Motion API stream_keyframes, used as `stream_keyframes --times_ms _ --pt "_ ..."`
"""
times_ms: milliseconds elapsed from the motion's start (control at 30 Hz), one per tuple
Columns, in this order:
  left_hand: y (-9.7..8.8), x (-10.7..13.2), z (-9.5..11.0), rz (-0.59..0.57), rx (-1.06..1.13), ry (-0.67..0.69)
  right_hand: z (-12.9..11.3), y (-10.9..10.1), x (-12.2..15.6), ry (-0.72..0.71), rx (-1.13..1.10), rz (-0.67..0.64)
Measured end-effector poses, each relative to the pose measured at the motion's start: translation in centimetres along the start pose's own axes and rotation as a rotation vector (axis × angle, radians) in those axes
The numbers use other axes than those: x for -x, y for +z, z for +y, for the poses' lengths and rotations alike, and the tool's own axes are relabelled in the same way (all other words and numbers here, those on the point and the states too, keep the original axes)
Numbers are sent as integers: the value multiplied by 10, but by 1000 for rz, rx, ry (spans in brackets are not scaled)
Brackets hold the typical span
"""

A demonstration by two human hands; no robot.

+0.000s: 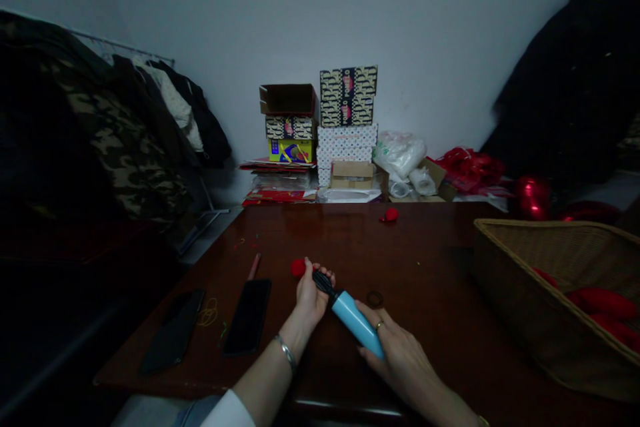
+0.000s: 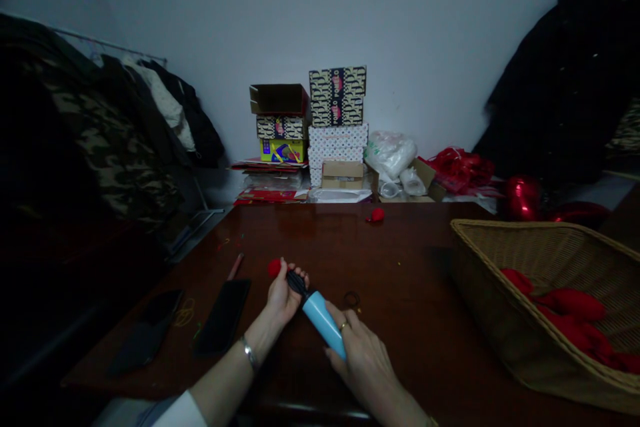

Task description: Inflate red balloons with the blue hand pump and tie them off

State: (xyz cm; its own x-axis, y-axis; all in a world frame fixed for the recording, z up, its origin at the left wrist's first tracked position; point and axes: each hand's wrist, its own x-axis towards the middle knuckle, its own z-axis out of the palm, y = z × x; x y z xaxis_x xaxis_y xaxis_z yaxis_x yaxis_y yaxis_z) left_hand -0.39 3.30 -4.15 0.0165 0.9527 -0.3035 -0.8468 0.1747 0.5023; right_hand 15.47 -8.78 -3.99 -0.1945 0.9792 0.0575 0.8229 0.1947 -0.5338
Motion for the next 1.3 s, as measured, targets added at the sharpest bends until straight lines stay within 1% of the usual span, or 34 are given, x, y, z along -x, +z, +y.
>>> stream_keyframes --times_ms 100,200,333,467,533,600,733,867,1000,1133,1300 --pt "1 3 3 -53 5 16 -4 9 0 -41 123 114" --pt "1 6 1 -40 -28 54 -13 13 0 -53 246 210" --pt "0 7 1 0 -74 67 -31 14 1 -26 403 248" --pt "-3 2 9 44 -92 107 -42 15 9 -41 499 273" --pt "-4 -2 16 62 -79 134 -41 16 18 -49 520 305" --pt "-6 -5 22 56 -62 142 -37 15 30 -64 528 346" --pt "-5 -6 24 31 -42 98 -23 13 52 -125 514 395" --pt "0 -1 20 -24 2 7 -11 13 62 -146 547 411" --pt "4 4 16 -85 32 -28 -9 15 63 -128 565 423" --pt "4 9 8 -106 15 -42 -16 14 57 -92 565 396" --pt "4 17 -4 -75 -57 -26 -34 6 41 12 571 337"
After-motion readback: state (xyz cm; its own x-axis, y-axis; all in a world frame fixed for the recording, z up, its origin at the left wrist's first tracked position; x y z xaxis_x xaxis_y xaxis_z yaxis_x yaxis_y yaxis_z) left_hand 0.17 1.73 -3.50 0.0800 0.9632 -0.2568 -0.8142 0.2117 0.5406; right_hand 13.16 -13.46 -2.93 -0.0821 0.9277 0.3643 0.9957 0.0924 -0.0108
